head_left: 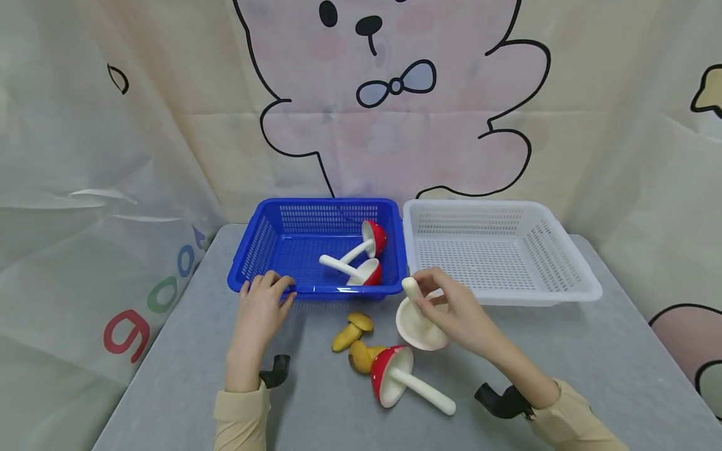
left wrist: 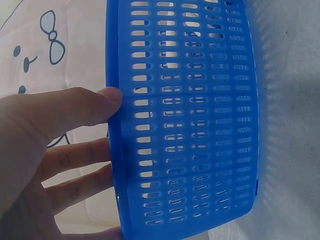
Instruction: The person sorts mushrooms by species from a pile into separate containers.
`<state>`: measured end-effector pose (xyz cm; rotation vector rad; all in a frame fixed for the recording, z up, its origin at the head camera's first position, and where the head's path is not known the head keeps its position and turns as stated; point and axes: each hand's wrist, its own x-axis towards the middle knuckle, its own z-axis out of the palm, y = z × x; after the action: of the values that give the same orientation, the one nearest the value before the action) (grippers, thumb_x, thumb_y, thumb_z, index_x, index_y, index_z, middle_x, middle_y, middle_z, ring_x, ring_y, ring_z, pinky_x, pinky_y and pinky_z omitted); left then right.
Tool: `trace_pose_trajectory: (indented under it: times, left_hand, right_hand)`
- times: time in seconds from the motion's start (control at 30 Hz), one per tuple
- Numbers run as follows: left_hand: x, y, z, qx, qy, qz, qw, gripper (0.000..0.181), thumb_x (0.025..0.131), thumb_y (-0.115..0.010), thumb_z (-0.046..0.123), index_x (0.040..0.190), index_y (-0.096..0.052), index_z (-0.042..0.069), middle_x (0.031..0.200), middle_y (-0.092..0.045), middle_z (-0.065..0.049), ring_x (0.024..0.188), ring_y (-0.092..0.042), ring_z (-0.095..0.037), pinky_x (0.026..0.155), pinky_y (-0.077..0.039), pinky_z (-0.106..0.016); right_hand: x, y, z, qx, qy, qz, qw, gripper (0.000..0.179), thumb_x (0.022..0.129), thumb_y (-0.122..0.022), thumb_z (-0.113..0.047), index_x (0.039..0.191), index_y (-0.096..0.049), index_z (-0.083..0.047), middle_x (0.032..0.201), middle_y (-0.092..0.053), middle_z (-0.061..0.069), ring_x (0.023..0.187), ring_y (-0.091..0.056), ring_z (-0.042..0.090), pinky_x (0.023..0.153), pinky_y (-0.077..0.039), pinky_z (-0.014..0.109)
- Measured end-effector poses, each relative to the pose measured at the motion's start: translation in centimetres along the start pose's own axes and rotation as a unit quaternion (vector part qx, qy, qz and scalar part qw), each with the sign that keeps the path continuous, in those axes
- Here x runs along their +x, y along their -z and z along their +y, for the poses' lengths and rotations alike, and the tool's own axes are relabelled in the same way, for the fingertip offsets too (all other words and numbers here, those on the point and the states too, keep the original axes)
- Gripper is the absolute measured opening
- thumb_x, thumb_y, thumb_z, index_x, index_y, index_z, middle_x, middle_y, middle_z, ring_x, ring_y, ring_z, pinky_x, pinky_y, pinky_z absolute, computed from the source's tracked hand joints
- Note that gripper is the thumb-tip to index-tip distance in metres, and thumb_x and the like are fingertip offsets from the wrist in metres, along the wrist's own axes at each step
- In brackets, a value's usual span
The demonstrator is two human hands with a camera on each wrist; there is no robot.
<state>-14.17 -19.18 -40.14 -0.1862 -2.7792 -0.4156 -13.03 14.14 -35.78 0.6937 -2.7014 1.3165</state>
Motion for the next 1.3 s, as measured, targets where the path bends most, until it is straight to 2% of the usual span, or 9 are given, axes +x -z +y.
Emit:
trace_pose_trajectory:
  times: [0.13, 0.33, 0.53, 0.9, 1.13, 1.3]
  left_hand:
    - [0.1, -0.1, 0.1, 0.000, -0.001, 0.002, 1.0000, 0.014, 0.088, -0.069, 0.020, 0.101, -0.070, 0.014, 0.096, -0.061, -0.007, 0.101, -0.056, -0.033, 0.102, -0.033, -0.070]
    - [-0.1, -0.3, 0.2, -0.002, 0.003, 0.011, 0.9999, 0.015, 0.087, -0.070, 0.018, 0.101, -0.071, 0.013, 0.095, -0.061, -0.008, 0.101, -0.057, -0.035, 0.101, -0.033, -0.071]
    - [-0.2, -0.3, 0.1, -0.003, 0.004, 0.015, 0.9999, 0.015, 0.087, -0.070, 0.017, 0.101, -0.070, 0.012, 0.096, -0.062, -0.009, 0.102, -0.057, -0.035, 0.101, -0.033, -0.071]
    - [0.0, -0.3, 0.1, 0.000, -0.002, 0.012, 0.9999, 0.015, 0.087, -0.071, 0.019, 0.101, -0.070, 0.013, 0.097, -0.062, -0.009, 0.102, -0.057, -0.036, 0.101, -0.033, -0.071]
    - [0.0, -0.1, 0.0, 0.001, -0.006, 0.012, 0.9999, 0.015, 0.087, -0.070, 0.020, 0.101, -0.070, 0.014, 0.096, -0.062, -0.008, 0.101, -0.057, -0.035, 0.101, -0.034, -0.070]
    - [0.1, -0.1, 0.0, 0.000, -0.007, 0.012, 0.9999, 0.015, 0.087, -0.071, 0.019, 0.101, -0.070, 0.013, 0.095, -0.061, -0.007, 0.100, -0.057, -0.035, 0.101, -0.034, -0.070]
  right_hand:
    - [0.5, 0.4, -0.6, 0.005, 0.005, 0.010, 0.9999, 0.033, 0.090, -0.066, -0.010, 0.120, -0.055, -0.012, 0.107, -0.067, 0.002, 0.098, -0.062, 0.016, 0.080, -0.055, 0.032]
    - [1.6, 0.6, -2.2, 0.045, -0.005, 0.022, 0.9987, 0.033, 0.089, -0.068, -0.011, 0.120, -0.056, -0.013, 0.107, -0.067, 0.004, 0.097, -0.063, 0.018, 0.078, -0.055, 0.030]
    - [3.1, 0.5, -3.5, 0.056, 0.012, 0.028, 0.9980, 0.032, 0.088, -0.068, -0.010, 0.119, -0.057, -0.012, 0.105, -0.068, 0.005, 0.095, -0.063, 0.018, 0.076, -0.056, 0.029]
    - [6.9, 0.2, -4.4, 0.109, -0.002, 0.048, 0.9929, 0.030, 0.090, -0.066, -0.011, 0.118, -0.057, -0.009, 0.106, -0.068, 0.011, 0.095, -0.063, 0.022, 0.073, -0.054, 0.033]
    - [9.5, -0.8, -4.3, 0.121, 0.011, 0.069, 0.9902, 0.029, 0.088, -0.067, -0.007, 0.116, -0.058, -0.004, 0.106, -0.067, 0.015, 0.095, -0.064, 0.025, 0.086, -0.050, 0.035]
    - [11.4, -1.7, -4.3, 0.156, 0.006, 0.073, 0.9851, 0.029, 0.088, -0.066, -0.006, 0.115, -0.057, -0.002, 0.107, -0.066, 0.017, 0.097, -0.064, 0.027, 0.089, -0.052, 0.038]
